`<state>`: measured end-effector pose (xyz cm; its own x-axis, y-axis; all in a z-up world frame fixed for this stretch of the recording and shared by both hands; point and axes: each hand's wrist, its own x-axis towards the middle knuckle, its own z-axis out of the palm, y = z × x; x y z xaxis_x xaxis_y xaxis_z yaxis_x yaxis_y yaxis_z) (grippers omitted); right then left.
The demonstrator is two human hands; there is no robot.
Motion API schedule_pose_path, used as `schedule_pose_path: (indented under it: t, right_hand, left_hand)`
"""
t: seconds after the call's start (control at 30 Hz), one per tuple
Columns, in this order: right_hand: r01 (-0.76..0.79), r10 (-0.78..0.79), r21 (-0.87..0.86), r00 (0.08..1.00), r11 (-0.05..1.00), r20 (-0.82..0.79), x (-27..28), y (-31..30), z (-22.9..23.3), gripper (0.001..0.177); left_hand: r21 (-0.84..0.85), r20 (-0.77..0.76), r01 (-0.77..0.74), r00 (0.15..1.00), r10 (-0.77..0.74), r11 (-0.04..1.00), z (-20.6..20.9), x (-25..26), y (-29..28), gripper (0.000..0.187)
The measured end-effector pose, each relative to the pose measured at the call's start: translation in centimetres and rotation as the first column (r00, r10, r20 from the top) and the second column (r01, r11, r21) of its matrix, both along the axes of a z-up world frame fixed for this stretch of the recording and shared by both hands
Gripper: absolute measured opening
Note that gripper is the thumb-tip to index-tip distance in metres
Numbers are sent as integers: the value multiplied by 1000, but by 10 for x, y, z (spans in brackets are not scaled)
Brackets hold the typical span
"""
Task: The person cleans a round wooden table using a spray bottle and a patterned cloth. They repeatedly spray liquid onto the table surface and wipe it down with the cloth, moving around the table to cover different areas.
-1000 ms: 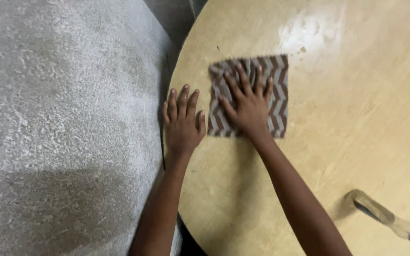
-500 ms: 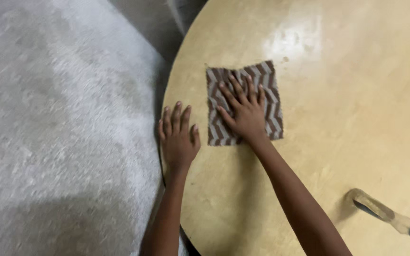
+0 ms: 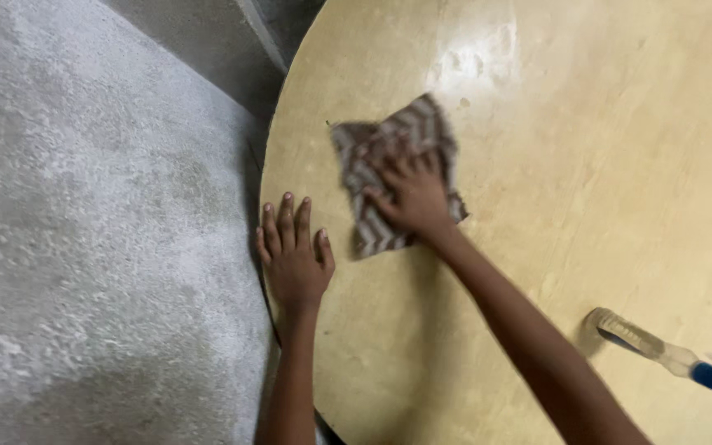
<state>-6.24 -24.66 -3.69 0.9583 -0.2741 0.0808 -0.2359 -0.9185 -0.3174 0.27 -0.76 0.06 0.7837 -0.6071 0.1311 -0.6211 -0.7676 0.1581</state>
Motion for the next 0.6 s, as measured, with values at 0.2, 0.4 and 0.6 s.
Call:
schedule_pose_path:
  t: [0.2,0.4,0.6]
  right_hand:
    - [179,-176,-26,980,983,95,23,-35,14,59]
    - [193,-190,-24,976,981,103,24,-30,21,58]
    - [208,-207,-7,976,978,72,28,-34,25,59]
  left_hand:
    - [6,12,-6,1000,6,1000,6,3,-2,53]
    - [-4,98,19,995,-18,1000,2,4,-3,52]
    - [-202,-88,-74,994,57,977,-15,58,-87,50]
